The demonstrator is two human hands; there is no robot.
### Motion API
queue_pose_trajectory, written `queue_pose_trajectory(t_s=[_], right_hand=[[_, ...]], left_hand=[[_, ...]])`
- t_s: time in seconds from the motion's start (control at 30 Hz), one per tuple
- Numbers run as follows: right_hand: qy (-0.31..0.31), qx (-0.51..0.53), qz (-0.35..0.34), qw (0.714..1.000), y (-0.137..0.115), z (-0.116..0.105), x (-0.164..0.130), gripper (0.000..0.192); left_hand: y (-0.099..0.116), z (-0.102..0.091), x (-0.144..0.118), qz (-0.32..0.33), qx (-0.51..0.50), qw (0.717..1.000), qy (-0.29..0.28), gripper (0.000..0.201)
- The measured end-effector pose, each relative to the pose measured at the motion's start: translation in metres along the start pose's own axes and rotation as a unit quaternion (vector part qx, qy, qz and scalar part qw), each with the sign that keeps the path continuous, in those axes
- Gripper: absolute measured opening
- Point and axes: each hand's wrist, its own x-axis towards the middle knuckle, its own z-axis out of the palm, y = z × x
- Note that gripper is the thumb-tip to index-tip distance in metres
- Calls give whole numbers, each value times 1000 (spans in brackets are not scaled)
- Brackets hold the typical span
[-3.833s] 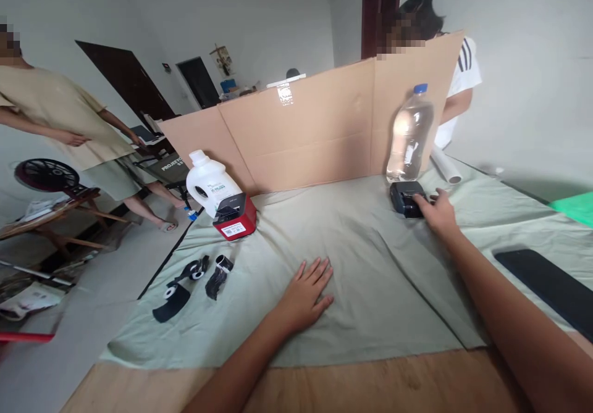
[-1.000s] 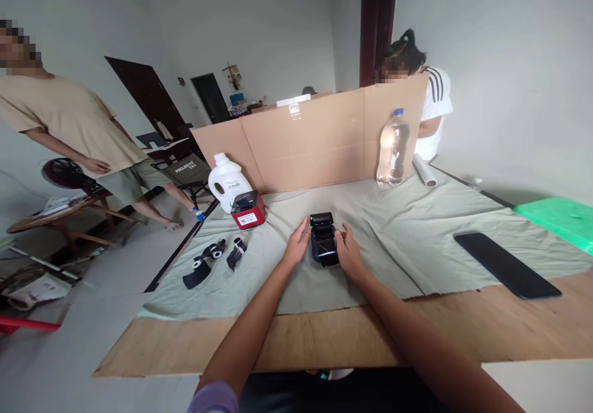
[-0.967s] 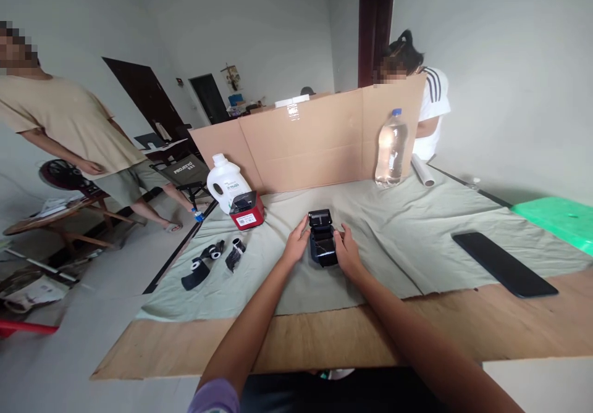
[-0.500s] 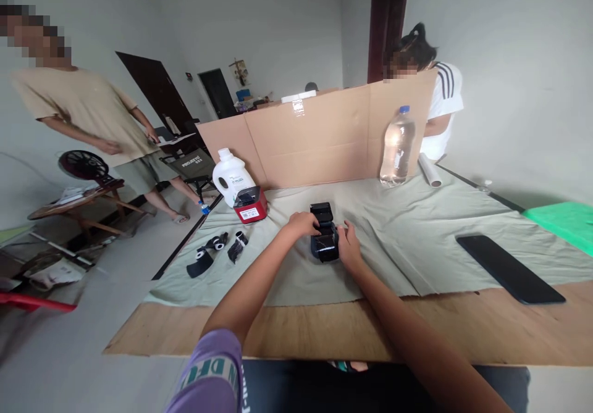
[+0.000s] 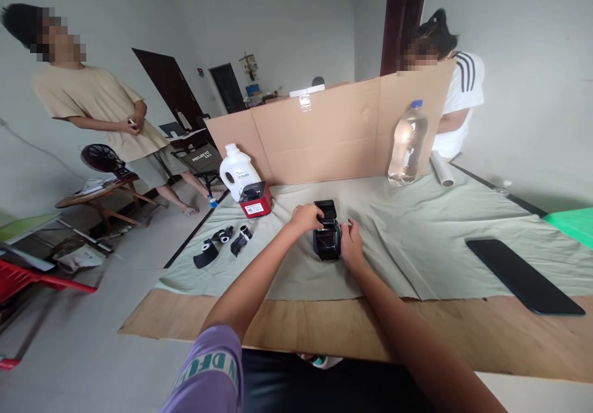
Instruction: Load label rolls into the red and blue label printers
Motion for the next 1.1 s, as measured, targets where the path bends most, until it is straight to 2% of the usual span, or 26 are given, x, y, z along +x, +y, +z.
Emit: queue_pose_trajectory(t_s=[0.07, 0.13, 0.23, 0.33, 0.47, 0.53, 0.63, 0.77, 0.97, 1.03, 1.1], right_hand=[[3, 1, 1, 1000, 0, 0, 0, 70], [0, 1, 0, 1000, -1, -1, 0, 68], [-6, -2, -3, 1000, -1, -2, -1, 67], [-8, -2, 4, 1000, 0, -2, 0, 64], [-14, 8, 11, 1000, 2, -1, 2, 63], [-14, 13, 13, 1000, 5, 0, 3, 63], [-8, 23, 20, 999, 9, 1, 5, 60], [-9, 33, 21, 999, 11, 1, 6, 59], [-7, 36, 8, 999, 12, 1, 6, 60], [-4, 39, 7, 999, 13, 1, 7, 60], [-1, 43, 6, 999, 15, 1, 7, 59]], left_hand=[[-9, -8, -6, 30, -50, 998, 38, 33], [-23, -16, -14, 53, -147, 987, 48, 31], [-53, -27, -30, 31, -280, 959, 28, 32], [-86, -32, -48, 0, -316, 947, 53, 36], [-123, -30, -71, -37, -235, 964, 118, 41], [-135, -27, -80, -53, -154, 979, 125, 36], [-145, -21, -89, -76, -5, 991, 108, 30], [-149, -4, -89, -99, 127, 980, 115, 33], [-145, 30, -91, -109, 105, 982, 111, 33], [-147, 32, -95, -135, 99, 977, 136, 36], [-154, 26, -100, -173, 89, 963, 187, 40]])
